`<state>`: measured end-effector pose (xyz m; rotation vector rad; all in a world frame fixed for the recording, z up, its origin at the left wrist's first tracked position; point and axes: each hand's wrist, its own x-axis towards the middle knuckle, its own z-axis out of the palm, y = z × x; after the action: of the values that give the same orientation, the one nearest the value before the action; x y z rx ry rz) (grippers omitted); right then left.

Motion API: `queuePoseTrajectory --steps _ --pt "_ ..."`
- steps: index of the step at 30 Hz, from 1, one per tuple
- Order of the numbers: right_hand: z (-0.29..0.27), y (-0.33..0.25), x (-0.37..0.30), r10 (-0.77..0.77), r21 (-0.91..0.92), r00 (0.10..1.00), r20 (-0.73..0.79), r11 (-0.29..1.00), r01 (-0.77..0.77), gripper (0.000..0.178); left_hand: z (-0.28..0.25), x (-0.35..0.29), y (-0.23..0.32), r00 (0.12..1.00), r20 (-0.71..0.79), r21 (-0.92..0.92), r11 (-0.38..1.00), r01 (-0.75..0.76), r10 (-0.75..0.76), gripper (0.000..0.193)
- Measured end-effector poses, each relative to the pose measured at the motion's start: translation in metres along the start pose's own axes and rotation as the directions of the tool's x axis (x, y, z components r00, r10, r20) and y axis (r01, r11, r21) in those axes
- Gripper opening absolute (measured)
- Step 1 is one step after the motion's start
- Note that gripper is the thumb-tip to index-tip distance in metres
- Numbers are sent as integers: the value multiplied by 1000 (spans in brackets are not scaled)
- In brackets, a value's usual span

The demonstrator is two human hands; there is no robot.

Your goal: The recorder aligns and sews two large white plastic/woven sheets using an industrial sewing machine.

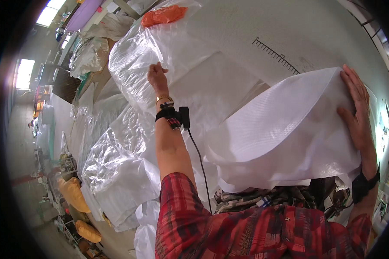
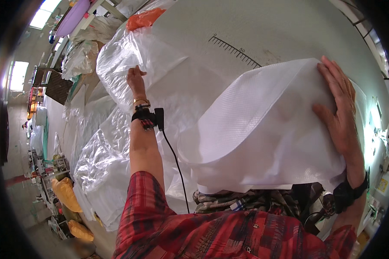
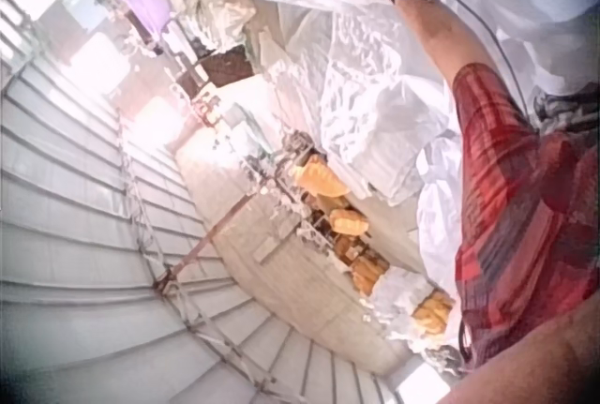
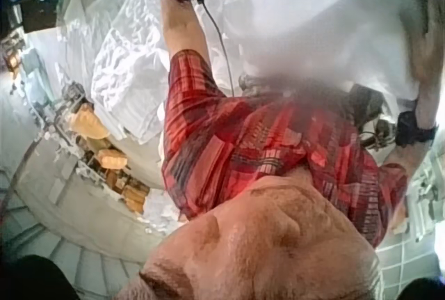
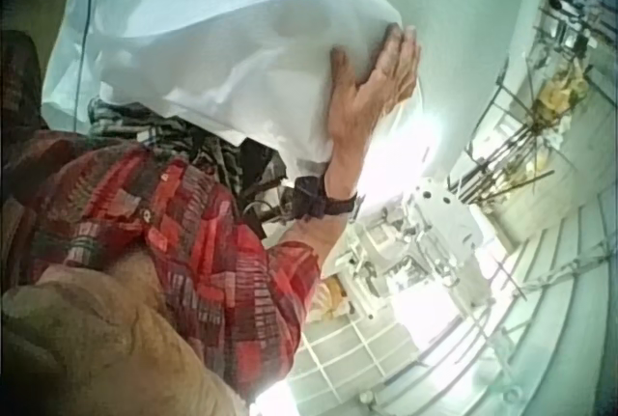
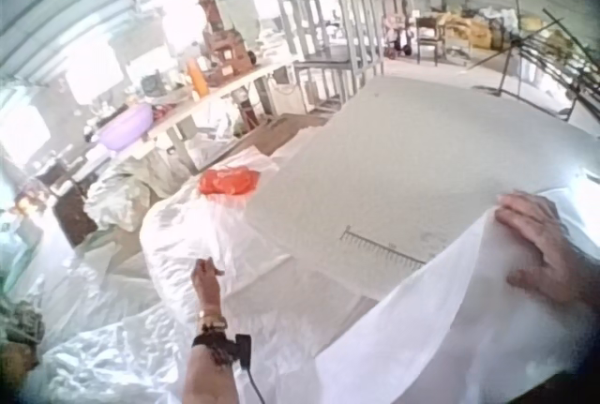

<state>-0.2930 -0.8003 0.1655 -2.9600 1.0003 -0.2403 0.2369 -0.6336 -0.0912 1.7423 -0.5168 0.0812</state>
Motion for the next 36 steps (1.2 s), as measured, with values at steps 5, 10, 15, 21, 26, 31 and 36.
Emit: queuePoseTrajectory --steps 5,10,15,21,26,31,36 --pt "-2 -3 1 -35 20 998 -55 999 36 74 -29 -10 2 899 -4 521 768 -371 437 32" --pt "1 2 -1 -15 -28 999 -47 999 14 76 0 -29 23 947 112 761 587 -276 299 51" --pt "-4 -4 0 -14 -7 1000 -20 1000 13 75 -4 2 -4 945 195 725 610 -320 263 11" --pt "-9 -1 1 55 53 997 61 997 -58 70 14 27 24 952 -232 236 961 -142 198 15" --pt "-11 -4 1 -23 94 1000 -9 995 24 69 2 26 3 971 5 -101 966 -239 240 14" --pt "-7 -7 0 14 126 999 -35 992 -10 66 9 -49 57 968 175 151 966 -208 181 11" --pt "-2 2 -6 -31 124 992 -120 991 46 57 -26 -117 120 949 244 270 926 -264 200 23"
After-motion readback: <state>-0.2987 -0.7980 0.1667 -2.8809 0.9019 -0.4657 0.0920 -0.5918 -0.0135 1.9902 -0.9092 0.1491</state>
